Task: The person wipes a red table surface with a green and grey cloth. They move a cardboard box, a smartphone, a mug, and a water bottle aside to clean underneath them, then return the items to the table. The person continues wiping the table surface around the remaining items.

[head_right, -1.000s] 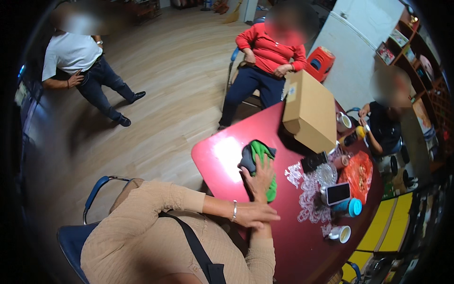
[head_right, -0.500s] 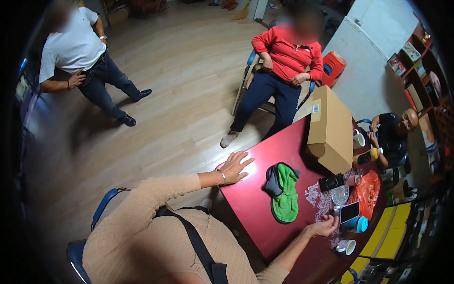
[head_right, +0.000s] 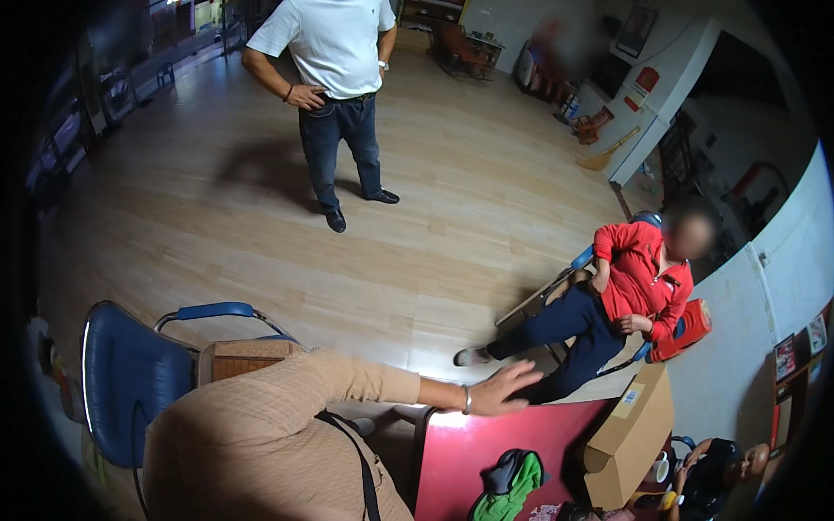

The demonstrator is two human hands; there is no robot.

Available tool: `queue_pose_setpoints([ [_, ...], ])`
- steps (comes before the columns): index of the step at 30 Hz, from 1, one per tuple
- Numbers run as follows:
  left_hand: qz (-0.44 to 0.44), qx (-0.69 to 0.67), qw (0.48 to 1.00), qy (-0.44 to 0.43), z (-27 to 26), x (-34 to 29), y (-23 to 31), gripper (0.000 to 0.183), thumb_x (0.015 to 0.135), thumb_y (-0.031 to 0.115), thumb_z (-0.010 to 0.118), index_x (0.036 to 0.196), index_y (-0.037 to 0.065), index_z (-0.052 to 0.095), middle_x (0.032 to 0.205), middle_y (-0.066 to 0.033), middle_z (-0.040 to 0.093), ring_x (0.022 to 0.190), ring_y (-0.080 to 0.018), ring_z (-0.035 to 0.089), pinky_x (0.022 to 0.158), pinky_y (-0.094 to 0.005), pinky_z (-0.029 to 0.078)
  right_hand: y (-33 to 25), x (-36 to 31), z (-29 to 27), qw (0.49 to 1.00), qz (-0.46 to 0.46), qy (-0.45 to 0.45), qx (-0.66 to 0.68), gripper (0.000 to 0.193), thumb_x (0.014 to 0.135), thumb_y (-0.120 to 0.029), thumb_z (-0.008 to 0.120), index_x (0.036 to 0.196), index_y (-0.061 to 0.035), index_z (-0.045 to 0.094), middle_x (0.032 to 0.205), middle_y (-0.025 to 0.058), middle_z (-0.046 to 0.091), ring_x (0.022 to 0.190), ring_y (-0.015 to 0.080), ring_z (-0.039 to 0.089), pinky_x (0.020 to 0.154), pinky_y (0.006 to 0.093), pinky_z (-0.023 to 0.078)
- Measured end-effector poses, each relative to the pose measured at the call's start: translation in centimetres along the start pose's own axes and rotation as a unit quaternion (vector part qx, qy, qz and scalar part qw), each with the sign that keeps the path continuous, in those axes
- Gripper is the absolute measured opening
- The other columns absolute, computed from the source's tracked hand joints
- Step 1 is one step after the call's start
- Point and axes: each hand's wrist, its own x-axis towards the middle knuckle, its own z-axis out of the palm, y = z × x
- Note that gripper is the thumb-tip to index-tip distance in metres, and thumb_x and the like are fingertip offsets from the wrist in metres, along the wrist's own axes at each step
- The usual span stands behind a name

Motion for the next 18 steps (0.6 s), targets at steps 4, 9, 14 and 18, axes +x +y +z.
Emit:
queue_pose_setpoints([
  [4, -0.116, -0.412, 0.904, 0.002, -1.5, 6.1, 6.2, 0.056, 0.095, 0.038, 0.049, 0.138, 0.006, 0.038, 0.139, -0.0155, 0.041, 0.127, -0.0259, 0.042, 0.105, -0.0363, 0.034, -5.0, 0.4, 3.4, 0.995, -0.081, -0.046, 0.024, 0.042, 0.095, -0.031, 0.043, 0.122, -0.0019, 0.055, 0.122, 0.0144, 0.056, 0.118, 0.0313, 0.047, 0.103, 0.0473, 0.029],
  [9, -0.23, -0.544, 0.793, -0.147, 2.6, -1.8, 7.6, 0.039, 0.099, 0.027, 0.036, 0.131, 0.007, 0.047, 0.126, -0.0066, 0.053, 0.104, -0.0133, 0.055, 0.088, -0.0313, 0.045, -11.1, 0.9, 6.6, 0.961, -0.21, -0.179, 0.013, 0.051, 0.096, -0.041, 0.037, 0.129, -0.0033, 0.05, 0.13, 0.0136, 0.053, 0.128, 0.0335, 0.041, 0.111, 0.0513, 0.018],
  [14, 0.005, 0.142, 0.98, -0.143, -1.3, -8.9, 0.5, 0.05, 0.086, 0.028, 0.059, 0.13, 0.007, 0.049, 0.132, -0.0205, 0.048, 0.125, -0.0411, 0.04, 0.106, -0.0473, 0.031, -4.2, 0.1, -2.2, 0.897, -0.176, -0.237, -0.33, 0.05, 0.093, -0.046, 0.044, 0.133, -0.0172, 0.05, 0.14, 0.012, 0.044, 0.135, 0.0385, 0.029, 0.112, 0.0557, 0.008],
  [18, -0.166, 0.244, 0.942, -0.157, 0.7, -11.7, -0.4, 0.063, 0.084, 0.042, 0.056, 0.133, 0.006, 0.04, 0.109, -0.0235, 0.054, 0.099, -0.0386, 0.053, 0.089, -0.0459, 0.042, 0.8, -1.5, -3.7, 0.897, -0.188, -0.276, -0.29, 0.052, 0.088, -0.045, 0.053, 0.133, -0.0193, 0.051, 0.141, 0.0106, 0.043, 0.137, 0.0347, 0.027, 0.112, 0.0554, 0.011],
])
